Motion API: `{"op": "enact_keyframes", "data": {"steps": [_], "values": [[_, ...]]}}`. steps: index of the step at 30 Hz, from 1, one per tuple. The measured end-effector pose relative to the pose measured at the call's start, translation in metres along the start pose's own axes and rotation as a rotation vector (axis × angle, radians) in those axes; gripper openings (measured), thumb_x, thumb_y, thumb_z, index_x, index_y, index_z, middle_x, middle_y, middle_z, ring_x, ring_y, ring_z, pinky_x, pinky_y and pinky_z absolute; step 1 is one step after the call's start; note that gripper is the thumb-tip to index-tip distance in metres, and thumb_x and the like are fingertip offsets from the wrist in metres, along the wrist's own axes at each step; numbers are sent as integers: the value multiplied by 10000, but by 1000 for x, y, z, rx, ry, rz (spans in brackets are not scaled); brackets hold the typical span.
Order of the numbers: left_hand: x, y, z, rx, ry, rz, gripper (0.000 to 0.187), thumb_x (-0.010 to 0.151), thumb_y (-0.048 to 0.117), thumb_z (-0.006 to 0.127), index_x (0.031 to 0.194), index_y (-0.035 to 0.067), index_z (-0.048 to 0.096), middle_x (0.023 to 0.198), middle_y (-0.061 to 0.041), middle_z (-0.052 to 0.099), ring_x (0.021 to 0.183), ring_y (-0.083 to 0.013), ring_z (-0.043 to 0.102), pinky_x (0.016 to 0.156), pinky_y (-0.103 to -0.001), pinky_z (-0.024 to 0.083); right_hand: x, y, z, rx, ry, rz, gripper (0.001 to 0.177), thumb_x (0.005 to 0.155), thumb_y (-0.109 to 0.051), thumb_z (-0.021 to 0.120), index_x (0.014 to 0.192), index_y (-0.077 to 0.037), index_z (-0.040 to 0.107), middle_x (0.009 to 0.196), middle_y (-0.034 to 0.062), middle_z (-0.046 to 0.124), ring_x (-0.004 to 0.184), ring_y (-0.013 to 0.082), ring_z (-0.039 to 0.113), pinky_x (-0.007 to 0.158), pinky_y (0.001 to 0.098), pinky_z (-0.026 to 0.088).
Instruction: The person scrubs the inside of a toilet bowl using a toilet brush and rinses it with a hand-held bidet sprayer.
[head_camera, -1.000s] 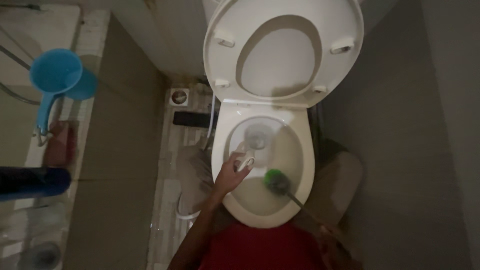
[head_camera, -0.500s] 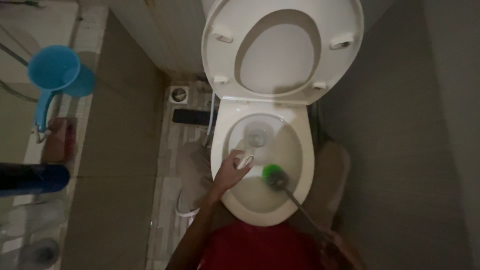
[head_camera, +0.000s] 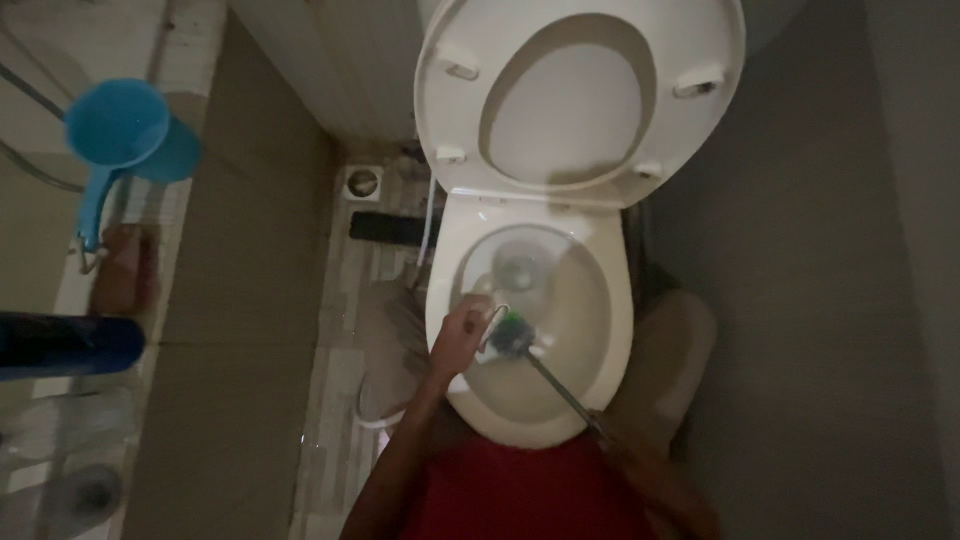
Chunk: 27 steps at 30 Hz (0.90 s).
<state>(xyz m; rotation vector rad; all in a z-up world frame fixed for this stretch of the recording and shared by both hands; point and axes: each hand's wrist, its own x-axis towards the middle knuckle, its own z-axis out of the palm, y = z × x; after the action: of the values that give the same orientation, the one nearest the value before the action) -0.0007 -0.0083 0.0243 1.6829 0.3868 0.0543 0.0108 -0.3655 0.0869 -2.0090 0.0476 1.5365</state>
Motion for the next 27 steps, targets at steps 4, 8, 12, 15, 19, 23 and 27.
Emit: {"op": "enact_keyframes", "data": {"steps": [4, 8, 12, 15, 19, 23, 27], "values": [[0, -30, -1, -54, 26, 197, 388, 1096, 328, 427, 1284, 29, 589, 772, -91, 659, 593, -150, 614, 542, -319, 487, 17, -19, -10, 108, 36, 12, 545, 1071, -394, 298, 1530, -170, 487, 1520, 97, 576, 1417, 235, 536, 1196, 426, 390], [8, -77, 4, -109, 31, 150, 699, 1155, 532, 227, 1189, -1, 680, 802, -83, 701, 594, -160, 626, 534, -318, 490, 55, -47, -4, 14, 112, -277, 553, 1059, -354, 340, 1583, -180, 370, 1452, 89, 577, 1309, 210, 546, 1147, 348, 375], [11, -100, 0, -121, -20, 56, 828, 1163, 583, 171, 1078, 8, 761, 709, -73, 691, 530, -147, 586, 479, -300, 454, 93, -63, 4, -33, 229, -576, 568, 1040, -322, 422, 1575, -138, 377, 1304, 121, 678, 1040, 246, 635, 960, 310, 504], [7, -79, 2, -268, 34, 82, 696, 1019, 596, 267, 1321, 38, 553, 841, -74, 742, 522, -162, 579, 432, -319, 411, 96, -59, 0, 23, 241, -518, 557, 1050, -273, 396, 1595, -160, 394, 1270, 155, 691, 1096, 253, 642, 1020, 316, 474], [5, -56, 0, -272, 41, 103, 686, 1077, 564, 280, 1311, 7, 604, 875, -97, 713, 640, -175, 595, 545, -324, 464, 66, -53, -1, 182, 43, -227, 494, 1071, -285, 457, 1539, -131, 483, 1424, 67, 609, 1215, 205, 605, 1090, 318, 439], [5, -39, -6, -183, 59, 228, 624, 1100, 504, 263, 1317, 24, 596, 920, -83, 727, 744, -179, 663, 674, -338, 523, 70, -49, -13, 44, 21, -229, 489, 1075, -244, 466, 1554, -147, 495, 1386, 124, 617, 1142, 239, 610, 1042, 343, 472], [3, -37, -7, -60, 120, 173, 585, 1094, 460, 275, 1298, 24, 607, 730, -96, 662, 645, -204, 628, 632, -368, 485, 124, -44, -14, 162, 250, -450, 491, 1080, -204, 476, 1569, -162, 507, 1349, 181, 625, 1070, 273, 615, 994, 368, 505]]}}
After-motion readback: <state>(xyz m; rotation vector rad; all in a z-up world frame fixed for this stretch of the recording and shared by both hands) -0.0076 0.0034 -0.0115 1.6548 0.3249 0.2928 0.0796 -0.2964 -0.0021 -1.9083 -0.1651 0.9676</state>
